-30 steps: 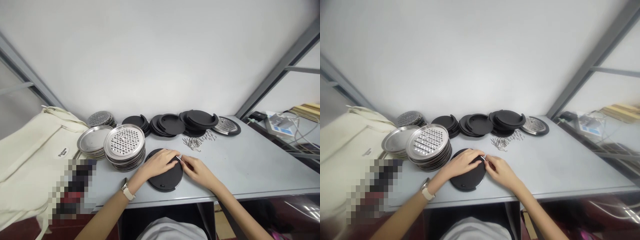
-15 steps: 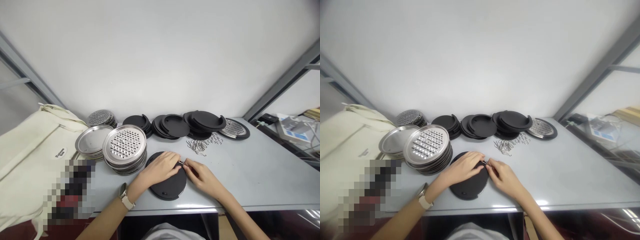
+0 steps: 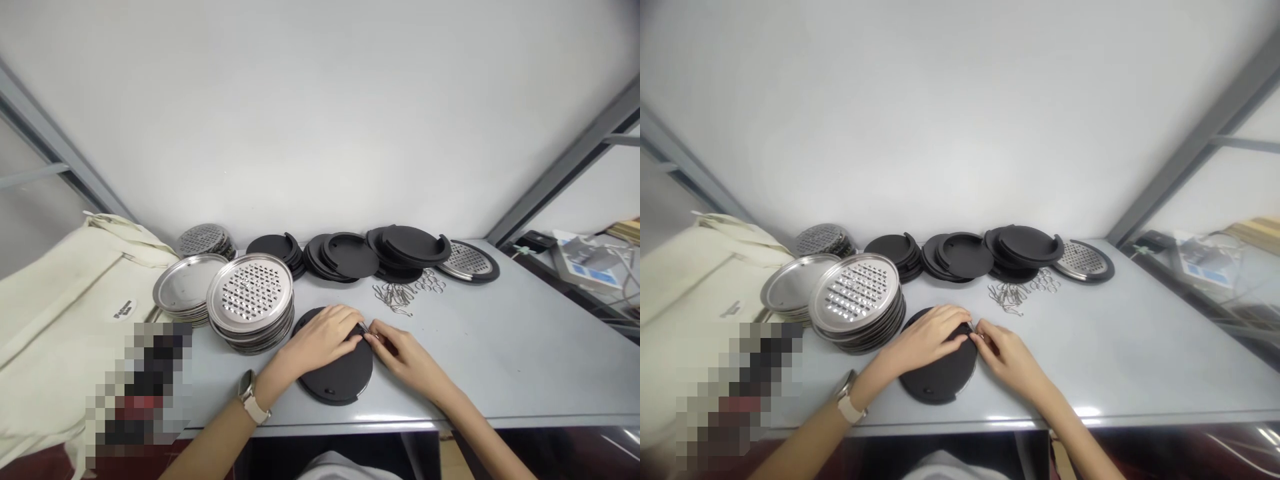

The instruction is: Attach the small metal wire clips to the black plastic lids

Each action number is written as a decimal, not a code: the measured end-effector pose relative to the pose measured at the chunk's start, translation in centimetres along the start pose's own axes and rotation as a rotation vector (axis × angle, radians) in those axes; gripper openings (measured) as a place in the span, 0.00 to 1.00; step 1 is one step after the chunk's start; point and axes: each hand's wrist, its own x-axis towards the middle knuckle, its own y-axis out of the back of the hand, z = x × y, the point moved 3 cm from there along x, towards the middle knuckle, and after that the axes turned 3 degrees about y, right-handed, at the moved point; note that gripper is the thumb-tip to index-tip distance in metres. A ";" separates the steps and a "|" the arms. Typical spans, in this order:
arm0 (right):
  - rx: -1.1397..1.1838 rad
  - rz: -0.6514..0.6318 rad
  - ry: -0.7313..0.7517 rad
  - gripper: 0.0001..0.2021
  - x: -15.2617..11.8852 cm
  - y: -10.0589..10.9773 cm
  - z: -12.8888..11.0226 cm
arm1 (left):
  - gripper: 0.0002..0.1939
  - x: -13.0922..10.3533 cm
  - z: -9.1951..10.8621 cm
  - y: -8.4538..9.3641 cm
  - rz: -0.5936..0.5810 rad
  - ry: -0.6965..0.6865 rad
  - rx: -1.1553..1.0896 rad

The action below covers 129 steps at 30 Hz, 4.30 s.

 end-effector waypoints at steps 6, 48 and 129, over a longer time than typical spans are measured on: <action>0.000 0.000 0.008 0.12 0.0 0.1 -0.2 | 0.14 -0.1 -0.2 -0.2 -0.010 -0.012 0.052; -0.027 0.036 0.054 0.13 -0.2 0.6 -0.9 | 0.07 0.0 -0.1 -0.2 -0.011 0.036 0.063; -0.109 0.021 0.081 0.11 -0.1 0.2 -0.3 | 0.06 -0.1 0.4 -0.3 -0.022 -0.045 0.271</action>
